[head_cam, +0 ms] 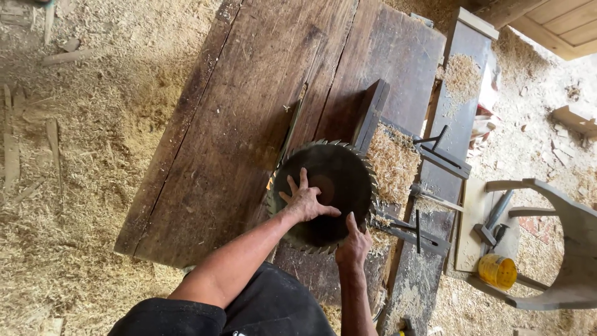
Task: Inspecting and rotating a large circular saw blade on a wooden workbench.
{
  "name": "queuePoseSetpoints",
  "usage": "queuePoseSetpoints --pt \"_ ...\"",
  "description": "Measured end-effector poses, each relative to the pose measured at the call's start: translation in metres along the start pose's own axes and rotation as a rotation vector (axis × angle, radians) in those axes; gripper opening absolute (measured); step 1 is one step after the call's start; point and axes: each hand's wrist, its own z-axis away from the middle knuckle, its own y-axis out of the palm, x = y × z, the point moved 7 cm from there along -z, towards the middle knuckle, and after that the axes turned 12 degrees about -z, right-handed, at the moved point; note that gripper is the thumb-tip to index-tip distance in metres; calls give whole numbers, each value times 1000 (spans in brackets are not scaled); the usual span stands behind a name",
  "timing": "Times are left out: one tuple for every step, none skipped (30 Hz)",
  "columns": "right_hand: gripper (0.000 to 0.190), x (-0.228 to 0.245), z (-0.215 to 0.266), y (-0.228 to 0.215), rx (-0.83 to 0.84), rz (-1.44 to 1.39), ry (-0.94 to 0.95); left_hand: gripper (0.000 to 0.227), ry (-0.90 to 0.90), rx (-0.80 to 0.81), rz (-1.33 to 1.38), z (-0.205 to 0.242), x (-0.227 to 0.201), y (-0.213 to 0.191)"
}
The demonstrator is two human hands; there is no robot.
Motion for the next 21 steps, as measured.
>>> queuePoseSetpoints --pt "21 1 2 0 1 1 4 103 -3 -1 -11 -2 0 1" --pt "21 2 3 0 3 2 8 105 -6 -3 -22 -4 0 2" --pt "21 3 4 3 3 0 8 105 -5 -4 -24 -5 0 2" --pt "21 5 4 7 11 -11 9 105 -5 -10 -13 -5 1 1" --pt "22 8 6 9 17 -21 9 105 -3 -14 -1 -6 0 2" --pt "22 7 3 6 13 -23 7 105 -1 -11 -3 -6 1 3" --pt "25 5 0 2 -7 16 21 105 1 -10 -6 -6 1 3" --pt "28 3 -3 -1 -26 55 34 105 3 -9 -9 -6 1 3" --pt "28 4 -2 1 -23 57 34 105 3 -12 -8 -6 0 2" --pt "28 7 -1 5 3 51 16 105 -7 -11 -14 -6 0 2" --pt "29 10 1 9 29 46 -2 104 -16 -9 -20 -6 0 2" --pt "29 10 0 10 32 47 -2 104 -16 -12 -19 -6 0 1" --pt "31 10 0 10 37 34 -2 104 -19 -7 -17 -6 -1 1" --pt "33 10 0 11 41 22 -2 104 -21 -3 -16 -5 -1 1" --pt "33 12 1 11 40 22 -4 104 -19 -3 -17 -4 -1 2" --pt "32 12 2 8 -13 44 16 103 -22 -4 -4 -3 -1 2" --pt "32 12 2 7 -65 64 34 103 -23 -8 8 -3 -1 1" --pt "32 12 3 3 -65 62 30 103 -19 -10 6 -1 -3 -1" --pt "31 13 3 2 -29 134 8 102 -23 -2 3 2 -4 -1" --pt "32 14 4 1 6 206 -15 101 -27 7 1 5 -4 -1" --pt "32 15 7 1 16 210 -14 101 -31 -1 6 6 -4 2"
